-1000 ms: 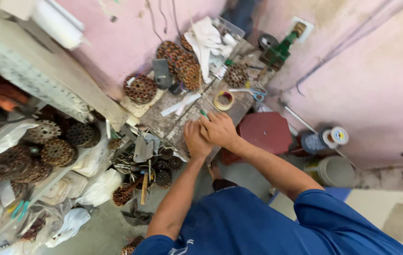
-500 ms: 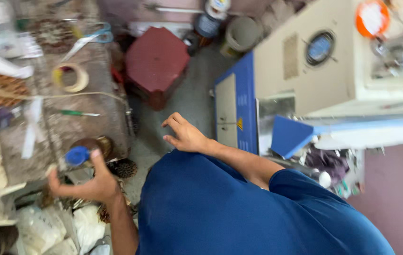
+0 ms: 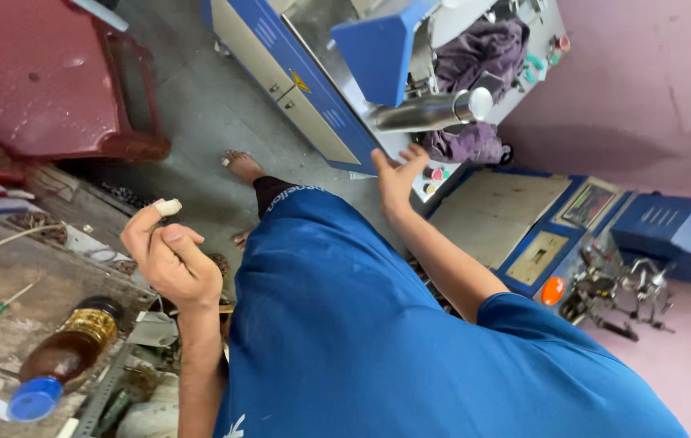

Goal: The person applies a viscous substance from a jar onto a small cylindrical component using a screwdriver. They then wrap the component with white tape and place the jar back on the table.

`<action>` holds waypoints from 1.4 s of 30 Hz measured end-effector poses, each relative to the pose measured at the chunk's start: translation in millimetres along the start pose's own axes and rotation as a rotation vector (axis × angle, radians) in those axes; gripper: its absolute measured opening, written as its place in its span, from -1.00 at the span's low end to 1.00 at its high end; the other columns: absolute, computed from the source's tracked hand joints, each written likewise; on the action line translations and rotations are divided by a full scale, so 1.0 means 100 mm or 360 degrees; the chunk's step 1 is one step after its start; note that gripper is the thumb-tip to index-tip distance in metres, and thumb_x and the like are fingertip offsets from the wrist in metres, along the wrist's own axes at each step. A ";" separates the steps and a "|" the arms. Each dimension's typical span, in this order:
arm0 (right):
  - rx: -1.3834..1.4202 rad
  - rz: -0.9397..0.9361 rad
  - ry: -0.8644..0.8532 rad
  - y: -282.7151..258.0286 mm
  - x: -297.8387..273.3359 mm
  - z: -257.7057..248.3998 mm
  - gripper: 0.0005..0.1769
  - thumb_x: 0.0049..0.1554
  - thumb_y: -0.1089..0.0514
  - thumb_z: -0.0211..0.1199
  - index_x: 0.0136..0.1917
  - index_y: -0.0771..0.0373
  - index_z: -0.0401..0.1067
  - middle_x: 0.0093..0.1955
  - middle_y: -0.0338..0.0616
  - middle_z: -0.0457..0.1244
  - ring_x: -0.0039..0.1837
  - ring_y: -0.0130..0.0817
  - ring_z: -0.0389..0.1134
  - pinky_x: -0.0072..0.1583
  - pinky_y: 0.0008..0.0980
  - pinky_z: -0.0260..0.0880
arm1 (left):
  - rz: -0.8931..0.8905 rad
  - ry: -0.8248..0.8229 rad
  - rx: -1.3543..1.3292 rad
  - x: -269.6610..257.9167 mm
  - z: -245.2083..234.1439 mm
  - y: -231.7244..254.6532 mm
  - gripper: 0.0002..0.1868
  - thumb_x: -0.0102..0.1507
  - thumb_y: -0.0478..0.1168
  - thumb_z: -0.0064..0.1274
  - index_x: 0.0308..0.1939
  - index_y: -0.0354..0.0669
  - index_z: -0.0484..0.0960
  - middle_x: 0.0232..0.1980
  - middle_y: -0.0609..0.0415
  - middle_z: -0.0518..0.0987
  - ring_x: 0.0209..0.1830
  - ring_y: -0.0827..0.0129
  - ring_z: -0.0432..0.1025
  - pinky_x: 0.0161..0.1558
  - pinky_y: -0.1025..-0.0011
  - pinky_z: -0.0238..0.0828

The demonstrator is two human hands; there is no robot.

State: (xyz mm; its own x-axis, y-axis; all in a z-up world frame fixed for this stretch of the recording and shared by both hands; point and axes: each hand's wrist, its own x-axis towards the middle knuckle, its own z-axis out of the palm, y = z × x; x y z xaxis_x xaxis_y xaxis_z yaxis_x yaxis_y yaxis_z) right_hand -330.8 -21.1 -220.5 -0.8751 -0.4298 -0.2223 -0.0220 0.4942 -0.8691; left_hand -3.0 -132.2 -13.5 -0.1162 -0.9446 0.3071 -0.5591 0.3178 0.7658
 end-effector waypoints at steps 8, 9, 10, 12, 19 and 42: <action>0.0263 -0.0556 0.0191 -0.29 0.81 -0.11 -0.01 -0.05 0.13 0.70 0.46 0.25 0.14 0.27 0.00 0.24 0.30 -0.14 0.29 0.34 -0.23 0.32 | 0.0149 -0.0849 -0.0701 0.16 0.47 0.18 -0.42 0.13 -0.57 -0.03 0.24 -0.32 0.32 0.35 -0.15 0.34 0.37 0.09 0.34 0.42 0.25 0.36; 0.0283 -0.0559 0.0223 -0.38 0.80 -0.03 -0.09 -0.04 0.10 0.70 0.41 0.26 0.21 0.25 -0.02 0.27 0.29 -0.13 0.33 0.33 -0.22 0.34 | 0.0193 -0.0908 -0.0718 0.17 0.50 0.28 -0.41 0.14 -0.55 0.01 0.27 -0.31 0.33 0.37 -0.14 0.36 0.37 0.11 0.35 0.43 0.24 0.35; 0.0303 -0.0562 0.0255 -0.49 0.76 -0.03 -0.16 -0.03 0.07 0.69 0.36 0.26 0.28 0.23 -0.04 0.30 0.27 -0.13 0.37 0.32 -0.21 0.37 | 0.0238 -0.0967 -0.0734 0.20 0.51 0.38 -0.39 0.16 -0.54 0.06 0.30 -0.31 0.34 0.38 -0.14 0.38 0.38 0.13 0.36 0.43 0.23 0.34; 0.0150 -0.0625 0.0456 -0.73 0.55 -0.04 -0.17 -0.03 0.04 0.69 0.34 0.26 0.27 0.23 -0.07 0.27 0.26 -0.17 0.36 0.31 -0.23 0.37 | 0.0252 -0.1019 -0.0807 0.25 0.48 0.58 -0.35 0.20 -0.50 0.13 0.38 -0.29 0.32 0.44 -0.13 0.38 0.44 0.12 0.35 0.45 0.22 0.33; 0.0626 -0.0999 -0.1071 -1.66 -0.53 -0.37 -0.19 -0.09 0.08 0.63 0.31 0.29 0.28 0.15 -0.12 0.36 0.21 -0.27 0.41 0.27 -0.29 0.45 | 0.0381 -0.1102 -0.1301 0.59 0.28 0.98 -0.05 0.11 -0.29 0.47 0.48 -0.26 0.24 0.54 -0.10 0.28 0.58 0.12 0.28 0.59 0.19 0.23; -0.0245 -0.1314 -0.2183 -2.94 -1.85 1.24 -0.32 -0.26 -0.03 0.56 0.06 0.28 0.41 -0.18 0.00 0.44 -0.13 -0.13 0.54 -0.05 -0.19 0.52 | -0.0220 0.0903 -0.0643 -0.52 -0.88 0.89 -0.15 0.07 -0.37 0.36 0.40 -0.33 0.29 0.59 -0.28 0.13 0.49 0.00 0.29 0.29 0.10 0.47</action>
State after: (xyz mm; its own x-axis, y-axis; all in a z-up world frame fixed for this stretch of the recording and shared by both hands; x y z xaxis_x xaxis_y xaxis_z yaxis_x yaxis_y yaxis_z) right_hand -102.9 -180.5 21.5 0.4703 -0.8822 -0.0206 -0.3656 -0.1735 -0.9145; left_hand 25.8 -47.7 88.6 0.4406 -0.8247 0.3546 -0.1767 0.3076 0.9350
